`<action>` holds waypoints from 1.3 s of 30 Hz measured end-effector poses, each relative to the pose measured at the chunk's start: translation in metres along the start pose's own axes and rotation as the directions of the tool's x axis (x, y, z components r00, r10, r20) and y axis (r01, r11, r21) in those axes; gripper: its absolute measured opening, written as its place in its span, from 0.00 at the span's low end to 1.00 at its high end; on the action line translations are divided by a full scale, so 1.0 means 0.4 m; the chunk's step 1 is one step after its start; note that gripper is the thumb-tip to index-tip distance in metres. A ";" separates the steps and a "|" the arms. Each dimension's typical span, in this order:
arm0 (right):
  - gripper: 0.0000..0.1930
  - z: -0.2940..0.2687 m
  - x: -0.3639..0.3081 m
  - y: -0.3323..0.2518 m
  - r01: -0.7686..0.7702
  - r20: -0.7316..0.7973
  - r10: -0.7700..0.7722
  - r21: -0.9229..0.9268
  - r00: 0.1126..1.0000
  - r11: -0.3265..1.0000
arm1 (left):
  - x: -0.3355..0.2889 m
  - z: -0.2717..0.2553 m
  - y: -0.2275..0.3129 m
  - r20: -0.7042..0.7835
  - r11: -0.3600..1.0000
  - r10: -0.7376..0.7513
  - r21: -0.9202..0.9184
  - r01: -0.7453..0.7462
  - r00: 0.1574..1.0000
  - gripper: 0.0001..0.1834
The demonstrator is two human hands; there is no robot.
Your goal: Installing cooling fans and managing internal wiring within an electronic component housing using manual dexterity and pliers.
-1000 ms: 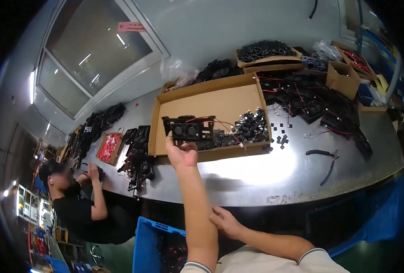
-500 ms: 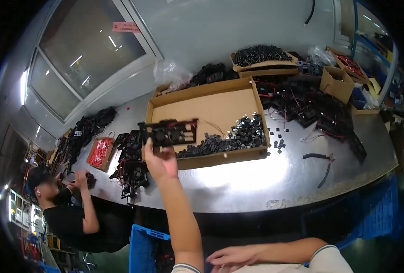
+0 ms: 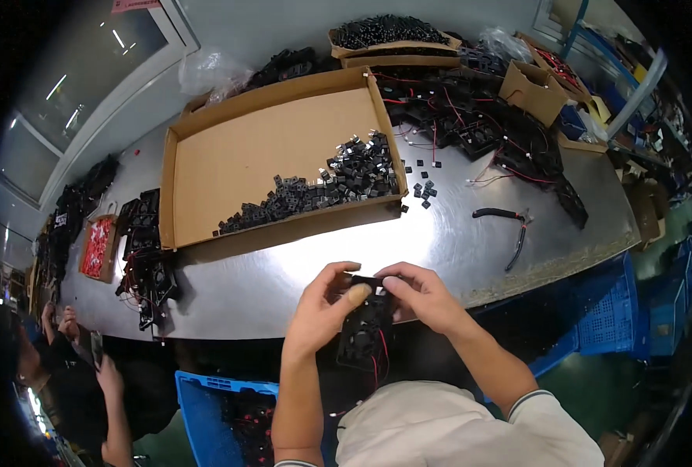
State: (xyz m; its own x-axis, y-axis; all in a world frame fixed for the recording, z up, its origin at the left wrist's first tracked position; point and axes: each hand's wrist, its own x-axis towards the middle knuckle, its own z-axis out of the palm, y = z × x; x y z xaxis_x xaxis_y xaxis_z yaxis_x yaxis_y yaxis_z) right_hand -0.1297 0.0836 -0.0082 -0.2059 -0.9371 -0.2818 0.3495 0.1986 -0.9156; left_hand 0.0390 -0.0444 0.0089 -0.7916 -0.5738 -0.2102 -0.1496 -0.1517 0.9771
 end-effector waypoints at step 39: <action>0.14 -0.075 0.135 -0.092 0.361 -0.110 -0.351 0.084 0.930 0.929 | -0.053 0.038 -0.109 -0.306 0.654 0.118 -0.692 -0.306 0.945 0.42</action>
State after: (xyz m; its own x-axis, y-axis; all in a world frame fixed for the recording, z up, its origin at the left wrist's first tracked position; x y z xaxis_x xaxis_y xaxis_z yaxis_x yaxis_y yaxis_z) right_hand -0.1811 0.0342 0.0016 -0.4143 -0.9097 0.0280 0.3268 -0.1774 -0.9283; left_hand 0.0534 -0.0134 -0.0285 -0.5841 -0.8063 -0.0935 0.5545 -0.4805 0.6794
